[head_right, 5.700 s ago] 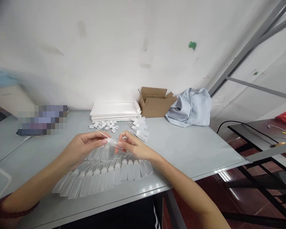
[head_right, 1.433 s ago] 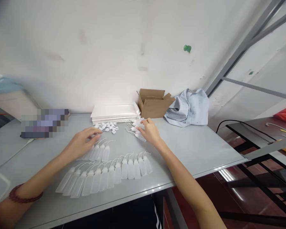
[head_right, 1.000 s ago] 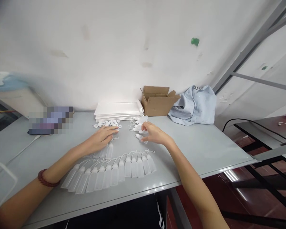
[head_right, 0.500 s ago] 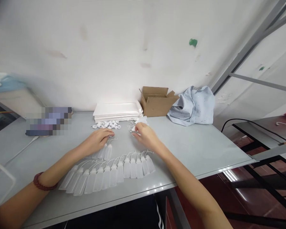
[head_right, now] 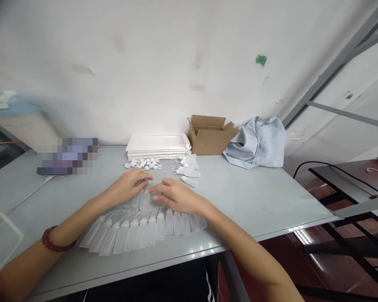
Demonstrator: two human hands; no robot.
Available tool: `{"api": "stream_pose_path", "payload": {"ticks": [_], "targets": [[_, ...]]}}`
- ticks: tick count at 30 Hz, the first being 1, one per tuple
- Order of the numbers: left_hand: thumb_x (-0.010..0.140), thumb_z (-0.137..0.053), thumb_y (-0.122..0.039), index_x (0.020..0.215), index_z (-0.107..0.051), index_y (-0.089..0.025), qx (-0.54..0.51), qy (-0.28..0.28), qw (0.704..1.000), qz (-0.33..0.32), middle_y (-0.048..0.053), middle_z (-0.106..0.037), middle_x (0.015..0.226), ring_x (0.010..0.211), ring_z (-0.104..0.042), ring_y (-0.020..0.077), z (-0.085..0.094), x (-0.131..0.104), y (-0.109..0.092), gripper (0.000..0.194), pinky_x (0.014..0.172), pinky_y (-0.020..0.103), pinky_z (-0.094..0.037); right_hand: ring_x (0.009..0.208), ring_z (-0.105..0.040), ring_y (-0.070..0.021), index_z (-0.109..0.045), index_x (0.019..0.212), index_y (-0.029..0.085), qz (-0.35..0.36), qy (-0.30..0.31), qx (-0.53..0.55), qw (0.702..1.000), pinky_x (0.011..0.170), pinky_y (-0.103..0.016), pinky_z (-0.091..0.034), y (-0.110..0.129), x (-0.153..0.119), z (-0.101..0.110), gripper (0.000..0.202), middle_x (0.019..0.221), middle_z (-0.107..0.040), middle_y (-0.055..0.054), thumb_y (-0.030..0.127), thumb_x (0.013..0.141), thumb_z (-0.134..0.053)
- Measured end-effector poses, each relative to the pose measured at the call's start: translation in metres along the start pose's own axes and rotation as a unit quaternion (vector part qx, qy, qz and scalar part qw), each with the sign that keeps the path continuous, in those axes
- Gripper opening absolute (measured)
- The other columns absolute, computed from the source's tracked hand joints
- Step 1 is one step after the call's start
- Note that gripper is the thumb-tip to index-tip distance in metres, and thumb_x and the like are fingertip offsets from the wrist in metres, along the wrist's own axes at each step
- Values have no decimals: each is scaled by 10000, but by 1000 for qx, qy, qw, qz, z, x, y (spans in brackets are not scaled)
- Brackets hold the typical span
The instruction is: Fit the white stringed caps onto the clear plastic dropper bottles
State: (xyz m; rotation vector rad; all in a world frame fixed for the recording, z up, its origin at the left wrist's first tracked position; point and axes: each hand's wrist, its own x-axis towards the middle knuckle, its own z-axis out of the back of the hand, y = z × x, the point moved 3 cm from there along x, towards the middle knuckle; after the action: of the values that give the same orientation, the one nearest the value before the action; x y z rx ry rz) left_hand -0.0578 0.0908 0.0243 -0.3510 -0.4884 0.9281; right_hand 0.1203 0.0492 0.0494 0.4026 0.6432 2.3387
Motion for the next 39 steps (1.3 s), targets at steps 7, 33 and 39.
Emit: {"api": "stream_pose_path", "payload": {"ticks": [7,33,39], "targets": [[859,-420,-252,906,-683,-196,-10,-8,1000,19,70,-693,925,913,-608,242,-2,0,0,273,803,379,-486,525,-487,-123,-579,622,151,-220,148,-31,964,509,-248,-355,-24,-33,43,273,588,-591,-21,287,842,-490],[869,-491,-355,930,-614,-200,-51,-92,993,49,55,-667,928,831,-613,207,10,-15,-24,207,625,295,-493,469,-534,-125,-482,406,160,-328,302,-33,894,458,-222,-365,-40,-53,38,248,426,-564,1,257,587,-621],[837,-532,-396,927,-614,-205,-115,-79,987,84,54,-679,958,827,-642,207,10,-17,-26,226,665,324,-534,552,-589,-148,-563,556,152,-271,215,22,938,505,-231,-386,-40,-52,56,158,546,-651,-22,266,659,-599]]}}
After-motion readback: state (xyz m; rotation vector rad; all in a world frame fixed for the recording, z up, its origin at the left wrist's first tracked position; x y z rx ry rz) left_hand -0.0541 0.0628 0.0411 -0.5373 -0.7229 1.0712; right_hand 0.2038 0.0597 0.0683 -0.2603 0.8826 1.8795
